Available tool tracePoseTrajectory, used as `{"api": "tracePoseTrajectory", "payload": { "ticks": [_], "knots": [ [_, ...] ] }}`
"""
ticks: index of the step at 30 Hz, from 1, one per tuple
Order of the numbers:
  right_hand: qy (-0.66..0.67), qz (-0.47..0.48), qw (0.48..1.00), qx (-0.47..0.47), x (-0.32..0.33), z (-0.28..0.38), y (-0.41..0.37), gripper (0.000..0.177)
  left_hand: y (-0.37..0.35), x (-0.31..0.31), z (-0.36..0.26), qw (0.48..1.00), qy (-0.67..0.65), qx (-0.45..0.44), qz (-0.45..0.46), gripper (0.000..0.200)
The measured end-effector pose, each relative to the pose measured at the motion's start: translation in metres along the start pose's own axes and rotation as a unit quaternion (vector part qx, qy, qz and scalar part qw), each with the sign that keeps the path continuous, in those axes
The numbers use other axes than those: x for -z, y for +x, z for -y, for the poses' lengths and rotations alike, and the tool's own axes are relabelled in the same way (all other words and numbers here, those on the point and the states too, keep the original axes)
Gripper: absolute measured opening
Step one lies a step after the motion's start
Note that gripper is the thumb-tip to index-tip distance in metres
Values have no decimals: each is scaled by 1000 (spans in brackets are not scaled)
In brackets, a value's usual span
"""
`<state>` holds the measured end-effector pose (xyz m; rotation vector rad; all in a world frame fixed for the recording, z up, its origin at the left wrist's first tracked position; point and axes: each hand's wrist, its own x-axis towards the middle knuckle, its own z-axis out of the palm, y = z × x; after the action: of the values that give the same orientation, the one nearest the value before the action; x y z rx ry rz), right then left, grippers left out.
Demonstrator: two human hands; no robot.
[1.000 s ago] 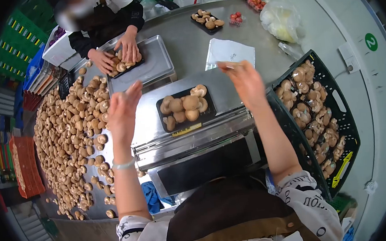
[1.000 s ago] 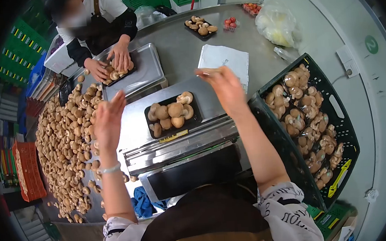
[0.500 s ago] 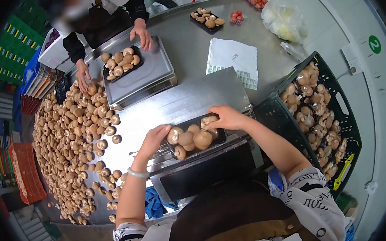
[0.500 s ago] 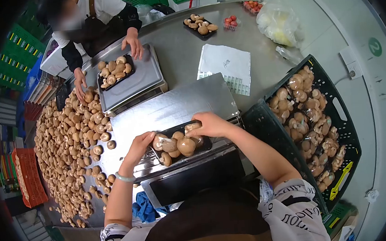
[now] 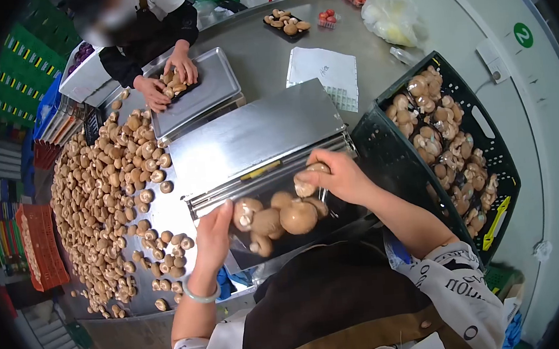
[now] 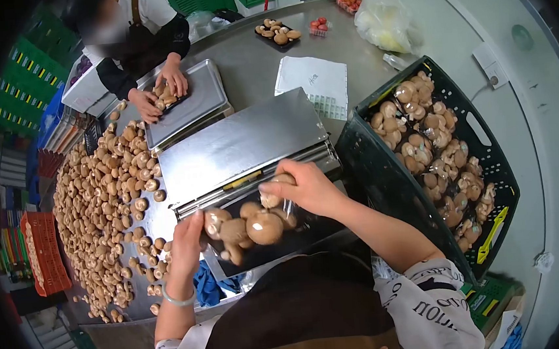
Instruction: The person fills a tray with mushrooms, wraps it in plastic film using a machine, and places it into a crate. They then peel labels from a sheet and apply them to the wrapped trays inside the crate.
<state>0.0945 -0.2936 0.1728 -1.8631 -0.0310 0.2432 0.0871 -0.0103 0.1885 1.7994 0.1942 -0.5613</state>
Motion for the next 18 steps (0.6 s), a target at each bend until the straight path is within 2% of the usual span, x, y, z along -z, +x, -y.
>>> {"api": "tracePoseTrajectory", "payload": {
  "ticks": [3, 4, 6, 8, 9, 12, 14, 16, 18],
  "knots": [
    [-53, 43, 994, -83, -14, -44, -26, 52, -6, -23, 61, 999, -9, 37, 2, 44],
    [-83, 37, 992, -86, -22, -63, -33, 56, 3, -32, 98, 1000, 28, -7, -14, 46],
    [-145, 6, 983, -109, -39, -101, -44, 57, 21, -42, 146, 990, 140, -27, -16, 48],
    [-141, -21, 980, -137, -51, -147, -49, 58, 29, -56, 153, 977, 203, -46, -56, 47],
    [-140, -36, 978, -149, -54, -163, -51, 58, 37, -60, 169, 961, 256, -71, -73, 41],
    [-106, -97, 977, -155, -55, -185, -61, 57, 29, -70, 168, 942, 259, -143, -158, 33],
    [-38, -87, 966, -240, -49, -164, -70, 47, 18, -67, 169, 965, 166, -112, -171, 17],
    [-14, -168, 970, -177, -61, -185, -78, 34, 13, -65, 190, 964, 125, -167, -166, 14],
    [49, -198, 973, -110, -73, -195, -81, 25, 11, -68, 204, 974, 43, -134, -175, 17]
  ]
}}
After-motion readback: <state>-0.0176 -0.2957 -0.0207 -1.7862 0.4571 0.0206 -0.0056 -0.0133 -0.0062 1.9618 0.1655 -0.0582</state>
